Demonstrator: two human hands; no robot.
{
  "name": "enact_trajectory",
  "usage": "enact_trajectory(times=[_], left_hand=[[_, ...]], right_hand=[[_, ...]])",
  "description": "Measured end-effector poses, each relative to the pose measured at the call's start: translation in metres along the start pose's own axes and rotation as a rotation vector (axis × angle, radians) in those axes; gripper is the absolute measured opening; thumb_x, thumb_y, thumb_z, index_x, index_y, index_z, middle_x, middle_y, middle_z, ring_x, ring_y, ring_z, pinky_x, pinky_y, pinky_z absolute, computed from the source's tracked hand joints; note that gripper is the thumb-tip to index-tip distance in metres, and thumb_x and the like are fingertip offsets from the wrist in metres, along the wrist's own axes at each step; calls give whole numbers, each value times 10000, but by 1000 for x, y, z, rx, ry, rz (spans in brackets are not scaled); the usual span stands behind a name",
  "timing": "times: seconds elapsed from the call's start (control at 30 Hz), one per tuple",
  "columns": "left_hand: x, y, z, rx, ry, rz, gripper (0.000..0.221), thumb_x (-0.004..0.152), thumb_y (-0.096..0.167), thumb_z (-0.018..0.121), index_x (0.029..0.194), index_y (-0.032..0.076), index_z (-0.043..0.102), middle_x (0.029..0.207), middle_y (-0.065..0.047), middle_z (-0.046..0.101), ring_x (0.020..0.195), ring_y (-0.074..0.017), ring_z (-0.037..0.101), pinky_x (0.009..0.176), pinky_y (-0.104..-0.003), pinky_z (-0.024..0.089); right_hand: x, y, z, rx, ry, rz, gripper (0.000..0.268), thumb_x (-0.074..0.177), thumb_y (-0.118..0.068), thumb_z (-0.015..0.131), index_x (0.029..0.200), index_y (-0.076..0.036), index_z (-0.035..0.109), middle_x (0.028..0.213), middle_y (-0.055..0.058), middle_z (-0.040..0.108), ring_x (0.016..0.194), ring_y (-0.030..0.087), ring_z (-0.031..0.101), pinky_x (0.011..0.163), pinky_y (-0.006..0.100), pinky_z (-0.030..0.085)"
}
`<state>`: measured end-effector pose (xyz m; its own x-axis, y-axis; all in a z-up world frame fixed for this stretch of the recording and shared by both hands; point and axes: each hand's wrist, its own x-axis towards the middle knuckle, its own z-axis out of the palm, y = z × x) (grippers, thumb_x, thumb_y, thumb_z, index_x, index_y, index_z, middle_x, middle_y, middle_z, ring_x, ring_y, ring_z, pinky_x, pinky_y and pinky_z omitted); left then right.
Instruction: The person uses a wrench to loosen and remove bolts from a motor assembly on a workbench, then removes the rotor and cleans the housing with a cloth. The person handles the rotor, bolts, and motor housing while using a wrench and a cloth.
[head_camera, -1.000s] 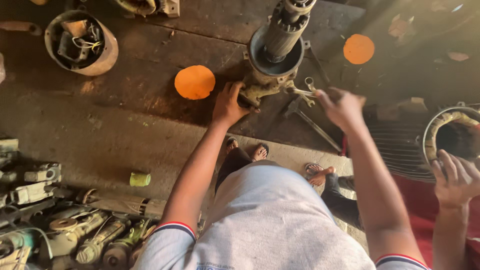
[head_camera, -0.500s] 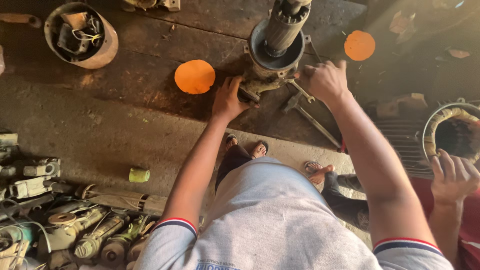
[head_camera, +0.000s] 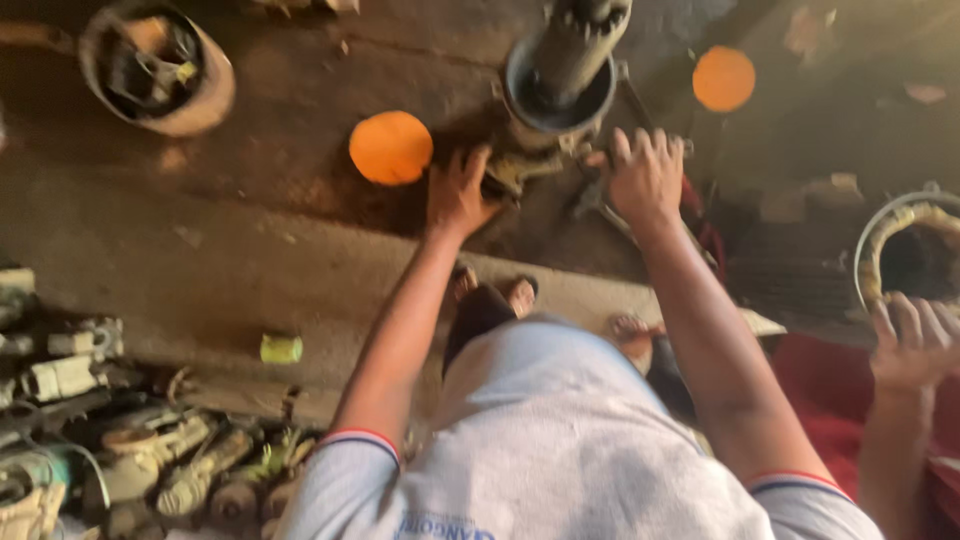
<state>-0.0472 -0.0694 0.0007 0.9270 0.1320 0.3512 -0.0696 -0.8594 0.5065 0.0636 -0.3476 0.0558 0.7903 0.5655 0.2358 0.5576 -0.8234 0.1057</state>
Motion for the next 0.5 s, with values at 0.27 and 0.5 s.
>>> enact_trajectory(times=[0.27, 0.5], left_hand=[[0, 9, 5, -222, -27, -107, 864, 643, 306, 970, 1345, 109, 507, 1248, -200, 572, 1082, -455, 602, 868, -529, 517], [2, 4, -3, -319, -35, -52, 834, 668, 235, 924, 1362, 108, 480, 1271, -218, 568, 1121, -460, 603, 879, -512, 535]], right_hand=[[46, 37, -23, 330, -221, -67, 378, 1015, -505, 644, 1021, -137, 726, 995, 90, 703, 1088, 327, 625, 1001, 541, 384], [-2, 26, -59, 315, -156, 40, 321, 1060, -424, 641, 1053, -110, 708, 930, 126, 688, 945, 344, 654, 893, 548, 411]])
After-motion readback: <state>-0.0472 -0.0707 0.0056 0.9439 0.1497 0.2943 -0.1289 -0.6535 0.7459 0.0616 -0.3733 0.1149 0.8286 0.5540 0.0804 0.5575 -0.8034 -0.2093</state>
